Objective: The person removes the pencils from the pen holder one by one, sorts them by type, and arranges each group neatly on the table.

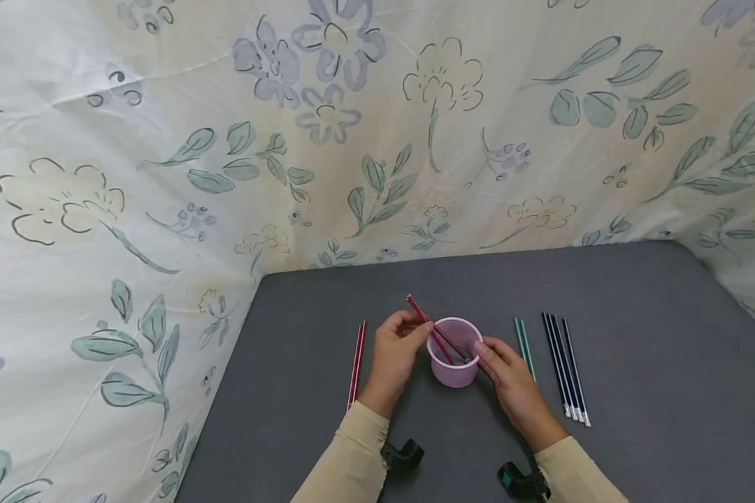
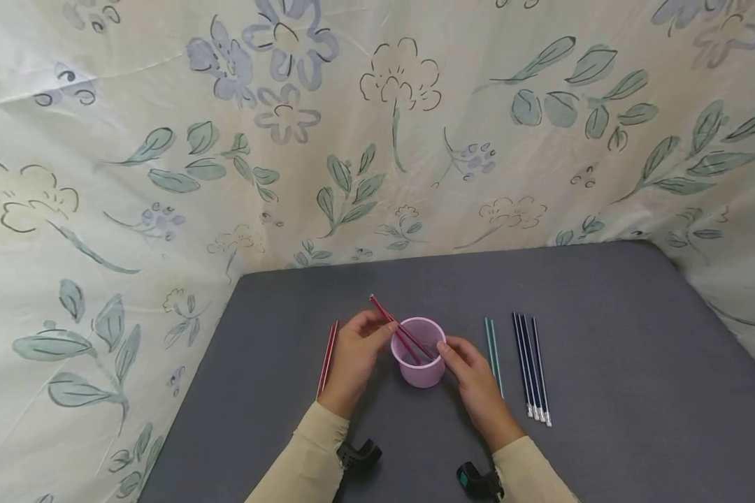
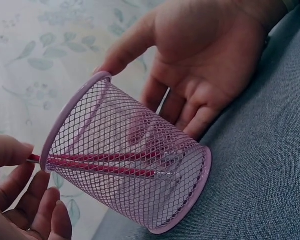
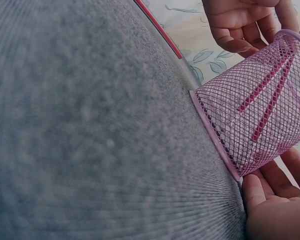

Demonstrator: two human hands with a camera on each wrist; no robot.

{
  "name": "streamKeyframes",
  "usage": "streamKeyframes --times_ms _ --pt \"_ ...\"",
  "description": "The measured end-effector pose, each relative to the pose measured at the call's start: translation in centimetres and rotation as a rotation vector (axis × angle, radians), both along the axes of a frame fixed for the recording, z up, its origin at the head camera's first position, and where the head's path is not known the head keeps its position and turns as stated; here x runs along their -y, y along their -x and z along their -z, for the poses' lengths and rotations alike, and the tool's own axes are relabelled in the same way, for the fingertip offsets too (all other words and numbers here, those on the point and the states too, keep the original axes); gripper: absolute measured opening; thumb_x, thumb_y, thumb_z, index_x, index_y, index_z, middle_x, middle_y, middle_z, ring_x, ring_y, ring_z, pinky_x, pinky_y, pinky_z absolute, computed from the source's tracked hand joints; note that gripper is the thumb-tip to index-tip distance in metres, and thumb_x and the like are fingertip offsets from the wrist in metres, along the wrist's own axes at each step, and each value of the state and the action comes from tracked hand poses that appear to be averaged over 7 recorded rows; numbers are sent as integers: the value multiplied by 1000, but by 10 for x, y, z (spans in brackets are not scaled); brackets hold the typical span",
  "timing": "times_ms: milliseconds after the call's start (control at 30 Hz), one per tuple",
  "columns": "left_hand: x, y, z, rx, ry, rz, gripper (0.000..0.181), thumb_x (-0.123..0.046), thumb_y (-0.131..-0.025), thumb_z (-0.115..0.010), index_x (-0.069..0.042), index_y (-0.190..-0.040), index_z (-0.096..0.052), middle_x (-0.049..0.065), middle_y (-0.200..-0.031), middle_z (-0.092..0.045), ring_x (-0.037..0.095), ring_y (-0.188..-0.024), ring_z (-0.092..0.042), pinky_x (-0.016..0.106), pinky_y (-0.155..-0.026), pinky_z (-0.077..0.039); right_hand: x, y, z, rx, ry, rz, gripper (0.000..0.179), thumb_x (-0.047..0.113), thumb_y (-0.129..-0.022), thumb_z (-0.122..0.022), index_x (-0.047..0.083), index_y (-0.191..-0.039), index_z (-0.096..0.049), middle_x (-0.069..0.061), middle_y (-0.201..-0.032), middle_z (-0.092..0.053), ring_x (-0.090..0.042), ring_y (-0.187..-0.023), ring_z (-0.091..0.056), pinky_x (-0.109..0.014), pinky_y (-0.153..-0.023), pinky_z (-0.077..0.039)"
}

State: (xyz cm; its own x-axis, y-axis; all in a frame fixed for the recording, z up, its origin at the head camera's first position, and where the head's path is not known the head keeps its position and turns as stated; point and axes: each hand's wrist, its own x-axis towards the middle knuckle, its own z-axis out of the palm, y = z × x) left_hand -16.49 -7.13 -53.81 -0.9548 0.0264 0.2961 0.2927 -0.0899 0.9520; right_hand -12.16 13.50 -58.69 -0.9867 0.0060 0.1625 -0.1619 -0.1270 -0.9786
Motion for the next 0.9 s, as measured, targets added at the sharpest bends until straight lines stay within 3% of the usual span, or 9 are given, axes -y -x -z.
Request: streamKeyframes --times_ms 500,900 --pt "0 0 1 -43 -1 -27 11 -3 -96 -80 5 -100 -74 9 -95 -71 18 -82 -60 27 -70 -48 -1 0 0 -7 -12 -4 44 22 -117 -51 -14 -143 -54 -27 -141 -54 -28 -132 -56 -21 -108 -45" --pt "4 3 0 -41 -67 -21 13 0 -97 -78 9 -102 -70 10 -93 -73 22 -80 -66 27 -68 -52 -2 0 2 -6 -20 -12 46 24 -117 -52 -14 -144 -53 -28 -143 -54 -29 -133 -56 -22 -108 -44"
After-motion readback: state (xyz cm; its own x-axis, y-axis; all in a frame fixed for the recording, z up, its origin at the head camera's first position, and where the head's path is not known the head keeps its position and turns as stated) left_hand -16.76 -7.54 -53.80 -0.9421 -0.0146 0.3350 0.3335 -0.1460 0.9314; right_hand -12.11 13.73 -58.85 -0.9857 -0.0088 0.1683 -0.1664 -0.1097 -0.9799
